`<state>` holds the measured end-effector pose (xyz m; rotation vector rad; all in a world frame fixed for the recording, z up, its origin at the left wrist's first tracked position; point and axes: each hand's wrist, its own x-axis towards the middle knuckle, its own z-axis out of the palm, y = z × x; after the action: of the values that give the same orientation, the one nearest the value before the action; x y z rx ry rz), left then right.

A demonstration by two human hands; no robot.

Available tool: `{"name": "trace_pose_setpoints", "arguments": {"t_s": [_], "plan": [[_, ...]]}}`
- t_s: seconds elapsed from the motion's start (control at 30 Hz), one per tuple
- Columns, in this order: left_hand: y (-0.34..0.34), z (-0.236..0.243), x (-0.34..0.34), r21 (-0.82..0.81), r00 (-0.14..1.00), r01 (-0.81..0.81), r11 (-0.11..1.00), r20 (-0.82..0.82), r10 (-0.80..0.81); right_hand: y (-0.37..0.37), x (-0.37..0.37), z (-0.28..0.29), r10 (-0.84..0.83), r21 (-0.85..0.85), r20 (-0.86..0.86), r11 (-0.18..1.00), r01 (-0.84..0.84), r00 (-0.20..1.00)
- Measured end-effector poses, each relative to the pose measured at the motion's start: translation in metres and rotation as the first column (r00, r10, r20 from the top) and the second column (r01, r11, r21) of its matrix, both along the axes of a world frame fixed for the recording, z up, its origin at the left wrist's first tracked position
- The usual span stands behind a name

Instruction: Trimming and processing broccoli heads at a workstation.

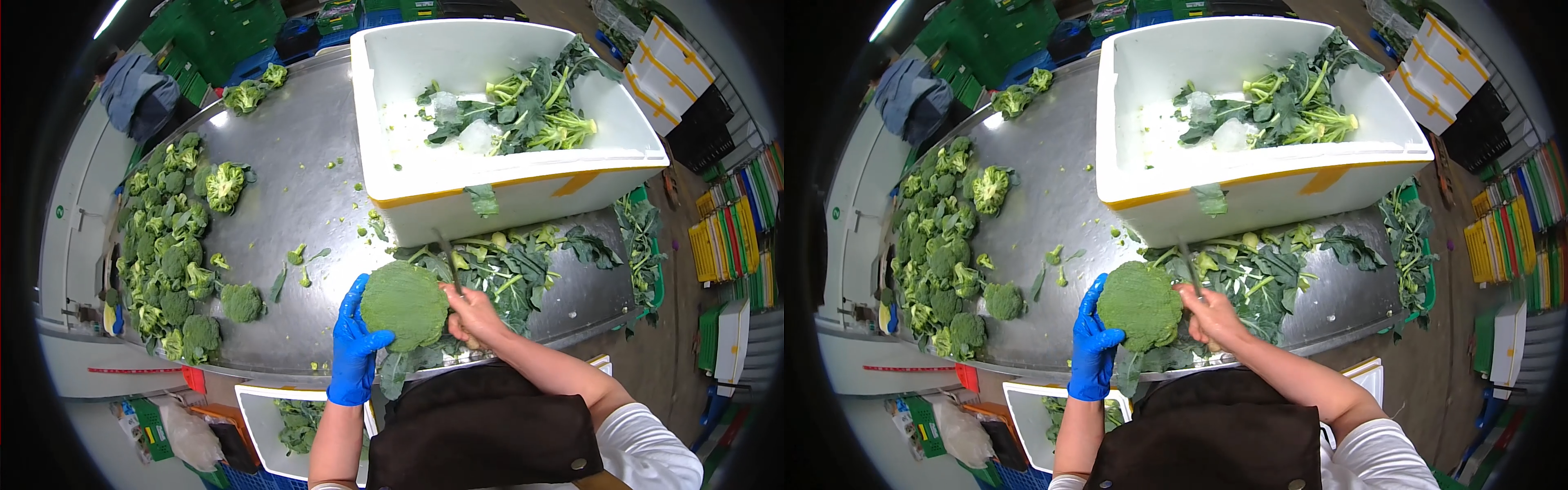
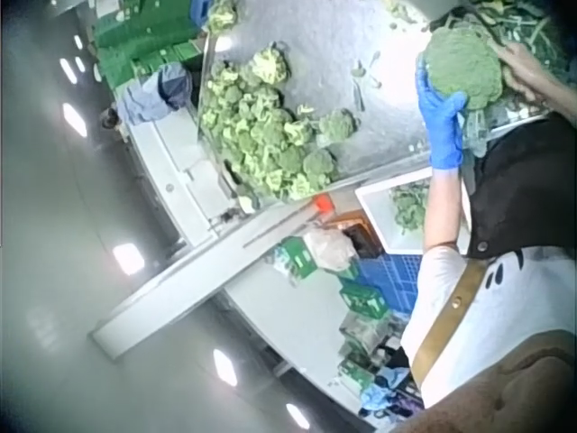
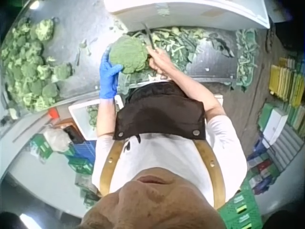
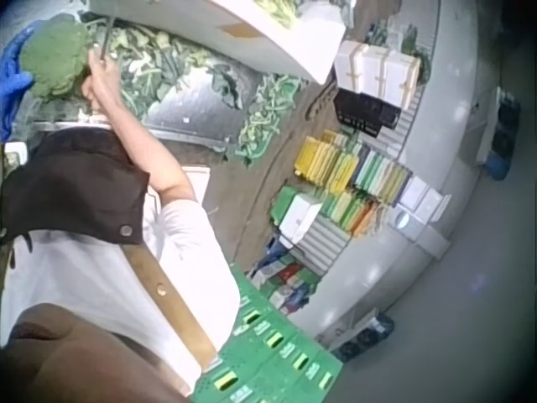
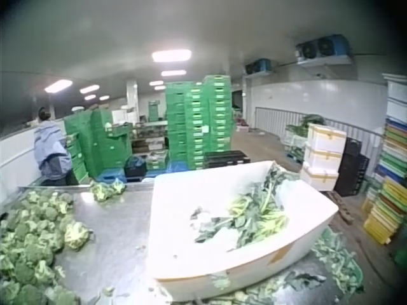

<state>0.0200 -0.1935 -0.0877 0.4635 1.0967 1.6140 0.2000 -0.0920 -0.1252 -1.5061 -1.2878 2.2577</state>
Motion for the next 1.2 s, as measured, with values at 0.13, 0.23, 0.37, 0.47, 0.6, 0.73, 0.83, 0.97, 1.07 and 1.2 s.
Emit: {"name": "trace_pose_setpoints", "arguments": {"t_s": [0.13,0.23,0.37,0.47,0.6,0.73,0.83,0.97,1.07,1.2], "plan": [[-0.004,0.006,0.002,-0.055,0.974,-0.045,0.997,-0.225,0.031,0.0,0.007,0.014,-0.12,-0.023,-0.3,0.993,0.119,0.946],[-0.001,0.015,0.009,-0.061,0.955,-0.058,0.996,-0.296,0.037,-0.004,0.002,0.019,0.055,0.081,-0.297,0.996,-0.032,0.953],[-0.002,0.022,0.007,-0.081,0.946,-0.037,0.996,-0.324,0.009,-0.002,-0.003,0.017,0.015,0.005,-0.284,1.0,-0.014,0.959],[-0.008,0.023,0.002,-0.101,0.916,0.042,0.994,-0.394,-0.079,0.0,-0.003,0.013,-0.016,-0.052,-0.285,0.999,0.001,0.959],[-0.011,0.028,0.001,-0.132,0.936,0.058,0.989,-0.337,-0.1,0.002,-0.005,0.008,-0.01,-0.114,-0.349,0.993,-0.032,0.937],[-0.013,0.028,-0.006,-0.106,0.836,0.095,0.99,-0.531,-0.137,-0.001,-0.007,0.01,-0.054,-0.205,-0.35,0.979,-0.02,0.935],[-0.014,0.032,-0.007,-0.135,0.804,0.072,0.988,-0.579,-0.138,-0.005,-0.009,0.008,-0.103,-0.299,-0.346,0.954,-0.006,0.933],[-0.016,0.039,-0.004,-0.129,0.772,0.048,0.99,-0.624,-0.119,-0.008,-0.007,-0.015,-0.109,-0.39,-0.474,0.916,-0.097,0.874],[-0.015,0.044,-0.002,-0.144,0.71,0.03,0.989,-0.694,-0.122,-0.009,-0.007,-0.027,-0.115,-0.422,-0.545,0.894,-0.153,0.831],[-0.021,0.045,-0.002,-0.14,0.637,0.018,0.99,-0.761,-0.119,-0.011,-0.007,-0.031,-0.118,-0.442,-0.606,0.873,-0.209,0.787]]}}
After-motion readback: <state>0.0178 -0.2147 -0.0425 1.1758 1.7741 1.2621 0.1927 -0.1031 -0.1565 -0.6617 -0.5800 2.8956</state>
